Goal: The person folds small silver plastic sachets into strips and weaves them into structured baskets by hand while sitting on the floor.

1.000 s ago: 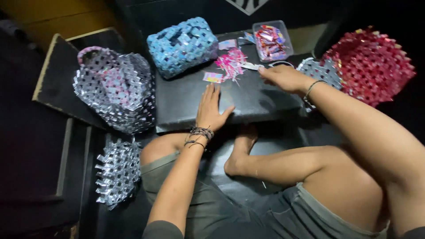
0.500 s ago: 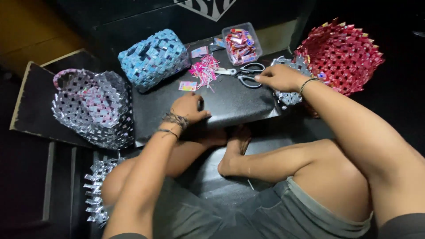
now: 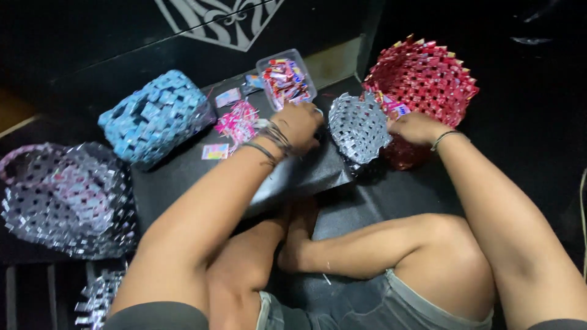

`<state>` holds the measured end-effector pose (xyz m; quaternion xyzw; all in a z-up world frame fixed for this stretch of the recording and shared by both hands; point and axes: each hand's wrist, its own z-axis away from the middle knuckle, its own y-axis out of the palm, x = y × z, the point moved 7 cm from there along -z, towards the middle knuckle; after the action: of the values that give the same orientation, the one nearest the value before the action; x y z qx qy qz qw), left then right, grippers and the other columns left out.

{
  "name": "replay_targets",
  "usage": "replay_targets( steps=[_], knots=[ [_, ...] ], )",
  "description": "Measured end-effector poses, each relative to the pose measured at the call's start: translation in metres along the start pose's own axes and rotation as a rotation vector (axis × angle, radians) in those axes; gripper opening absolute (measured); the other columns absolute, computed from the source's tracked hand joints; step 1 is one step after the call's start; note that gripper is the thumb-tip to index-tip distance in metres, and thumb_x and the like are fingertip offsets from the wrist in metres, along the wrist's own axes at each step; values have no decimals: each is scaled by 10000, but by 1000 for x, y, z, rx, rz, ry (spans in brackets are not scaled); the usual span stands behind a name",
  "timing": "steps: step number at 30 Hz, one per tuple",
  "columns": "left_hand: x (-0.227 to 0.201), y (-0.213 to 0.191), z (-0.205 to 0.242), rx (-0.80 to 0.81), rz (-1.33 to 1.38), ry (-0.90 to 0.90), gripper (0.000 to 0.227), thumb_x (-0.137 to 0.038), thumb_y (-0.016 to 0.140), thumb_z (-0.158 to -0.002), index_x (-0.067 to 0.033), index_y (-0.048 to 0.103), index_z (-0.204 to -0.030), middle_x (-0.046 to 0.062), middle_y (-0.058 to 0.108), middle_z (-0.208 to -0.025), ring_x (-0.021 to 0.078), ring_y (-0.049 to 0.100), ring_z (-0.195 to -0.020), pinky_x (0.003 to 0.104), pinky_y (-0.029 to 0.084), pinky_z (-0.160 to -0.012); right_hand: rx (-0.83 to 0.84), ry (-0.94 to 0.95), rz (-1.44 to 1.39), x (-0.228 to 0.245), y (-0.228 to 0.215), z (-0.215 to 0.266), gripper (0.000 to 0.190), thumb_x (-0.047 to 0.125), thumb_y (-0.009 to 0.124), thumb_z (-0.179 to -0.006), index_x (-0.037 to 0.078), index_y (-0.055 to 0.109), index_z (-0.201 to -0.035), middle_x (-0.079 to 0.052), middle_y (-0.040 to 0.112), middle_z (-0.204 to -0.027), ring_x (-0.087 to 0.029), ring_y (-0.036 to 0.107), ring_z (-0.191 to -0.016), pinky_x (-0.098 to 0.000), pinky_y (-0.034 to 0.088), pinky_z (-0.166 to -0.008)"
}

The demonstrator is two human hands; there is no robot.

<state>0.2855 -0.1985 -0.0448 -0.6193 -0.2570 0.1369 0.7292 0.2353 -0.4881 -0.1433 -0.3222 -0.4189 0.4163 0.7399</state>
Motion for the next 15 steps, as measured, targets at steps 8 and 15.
replay_targets(
  steps=[8, 15],
  knots=[
    [-68, 12, 10, -20, 105, 146, 727, -672, 641, -819, -129, 648, -1303, 187, 542, -1429, 429, 380, -1423, 542, 315, -1134, 274, -58, 84, 76, 24, 38, 655, 523, 610, -916, -21, 705, -1270, -301, 643, -1357, -446, 539, -1354, -552, 402, -1160],
    [-79, 39, 15, -420, 131, 159, 319, -408, 732, -834, -216, 698, -1087, 90, 597, -1140, 387, 564, -1128, 482, 473, -861, 215, -86, 255, 54, 28, 17, 779, 639, 630, -847, -50, 736, -1194, -293, 710, -1244, -437, 622, -1263, -547, 484, -1081]
  ],
)
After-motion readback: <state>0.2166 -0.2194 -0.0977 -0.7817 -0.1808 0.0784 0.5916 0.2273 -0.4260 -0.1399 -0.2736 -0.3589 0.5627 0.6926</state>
